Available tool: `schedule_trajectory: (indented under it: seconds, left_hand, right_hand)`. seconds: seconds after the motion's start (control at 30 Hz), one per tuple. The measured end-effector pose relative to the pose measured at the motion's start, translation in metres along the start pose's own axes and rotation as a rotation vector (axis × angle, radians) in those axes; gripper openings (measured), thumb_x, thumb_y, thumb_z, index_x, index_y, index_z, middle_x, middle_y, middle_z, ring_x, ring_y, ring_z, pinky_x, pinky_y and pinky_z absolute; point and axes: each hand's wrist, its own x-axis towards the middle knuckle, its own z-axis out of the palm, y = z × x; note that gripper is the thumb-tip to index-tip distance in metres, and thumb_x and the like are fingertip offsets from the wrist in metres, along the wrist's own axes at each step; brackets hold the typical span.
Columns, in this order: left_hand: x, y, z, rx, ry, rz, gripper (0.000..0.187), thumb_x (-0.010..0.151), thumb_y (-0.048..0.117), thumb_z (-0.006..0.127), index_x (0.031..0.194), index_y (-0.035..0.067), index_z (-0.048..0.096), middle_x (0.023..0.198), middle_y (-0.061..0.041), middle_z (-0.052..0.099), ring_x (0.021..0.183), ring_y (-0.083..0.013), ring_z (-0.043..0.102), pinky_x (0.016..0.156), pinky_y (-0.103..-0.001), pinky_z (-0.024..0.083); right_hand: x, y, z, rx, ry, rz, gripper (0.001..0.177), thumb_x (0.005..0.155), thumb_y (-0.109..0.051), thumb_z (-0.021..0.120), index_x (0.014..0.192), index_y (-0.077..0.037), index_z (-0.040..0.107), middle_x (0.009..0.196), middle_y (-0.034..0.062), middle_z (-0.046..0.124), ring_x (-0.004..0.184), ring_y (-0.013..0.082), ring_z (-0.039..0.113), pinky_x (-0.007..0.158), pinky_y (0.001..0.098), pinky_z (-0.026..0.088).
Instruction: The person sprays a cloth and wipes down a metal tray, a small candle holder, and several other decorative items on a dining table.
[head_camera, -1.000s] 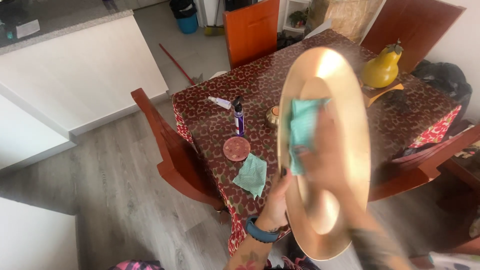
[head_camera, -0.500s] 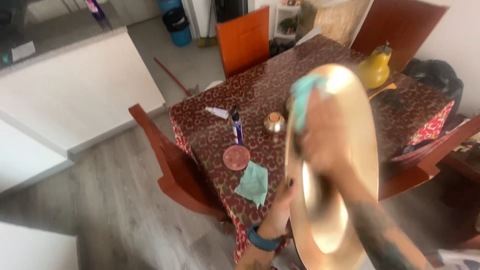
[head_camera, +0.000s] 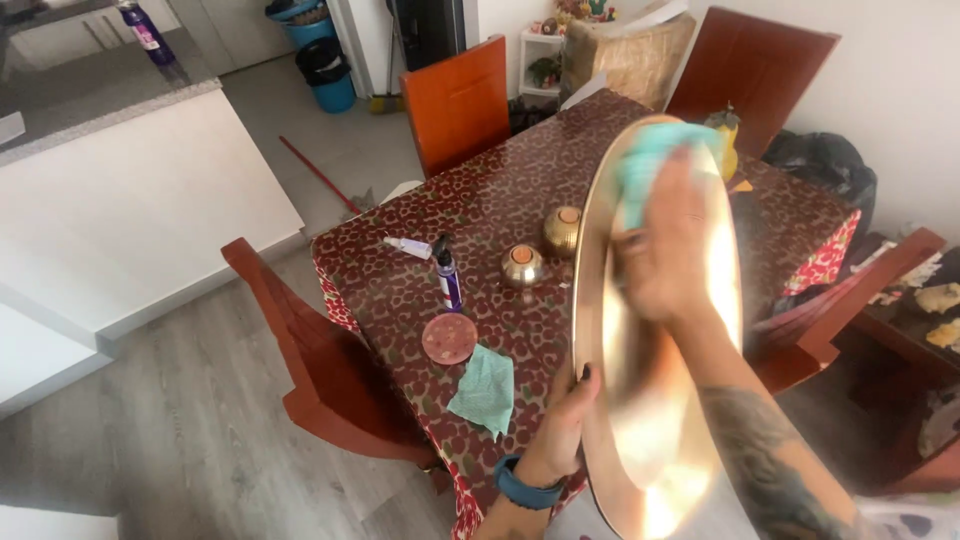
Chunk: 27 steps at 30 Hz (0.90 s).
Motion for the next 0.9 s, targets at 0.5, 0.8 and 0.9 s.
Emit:
schedule_trajectory:
  seconds: [0.5, 0.8, 0.9]
  left_hand:
    - [-0.005, -0.044, 0.027, -1.013, 0.149, -0.61, 0.031, 0.114, 0.024, 0.052, 0.142, 0.011, 0.053, 0.119, 0.0, 0.062, 0.108, -0.0146, 0.06, 0.094, -0.036, 0.05]
    - [0.027, 0.012, -0.033, -1.255, 0.114, -0.209, 0.046, 0.111, 0.035, 0.043, 0.144, 0.003, 0.048, 0.133, -0.015, 0.063, 0.12, -0.0285, 0.062, 0.104, -0.042, 0.051]
    - [0.028, 0.019, -0.017, -1.145, 0.21, -0.387, 0.046, 0.103, 0.031, 0.043, 0.142, 0.007, 0.047, 0.133, -0.009, 0.063, 0.119, -0.0254, 0.064, 0.104, -0.042, 0.053]
  right_hand:
    - [-0.003, 0.01, -0.028, 0.032, 0.067, -0.074, 0.074, 0.095, -0.02, 0.053, 0.158, 0.01, 0.029, 0.163, 0.0362, 0.029, 0.153, 0.0483, 0.026, 0.124, 0.0599, 0.017]
    - [-0.198, -0.02, -0.014, 0.252, -0.544, -0.317, 0.081, 0.089, -0.035, 0.061, 0.15, 0.006, 0.029, 0.157, 0.0284, 0.032, 0.148, 0.0448, 0.024, 0.115, 0.0603, 0.017]
    - [-0.159, 0.025, 0.014, -0.152, -0.33, -0.15, 0.084, 0.085, -0.04, 0.053, 0.147, 0.011, 0.03, 0.154, 0.0343, 0.031, 0.142, 0.046, 0.03, 0.11, 0.0737, 0.017]
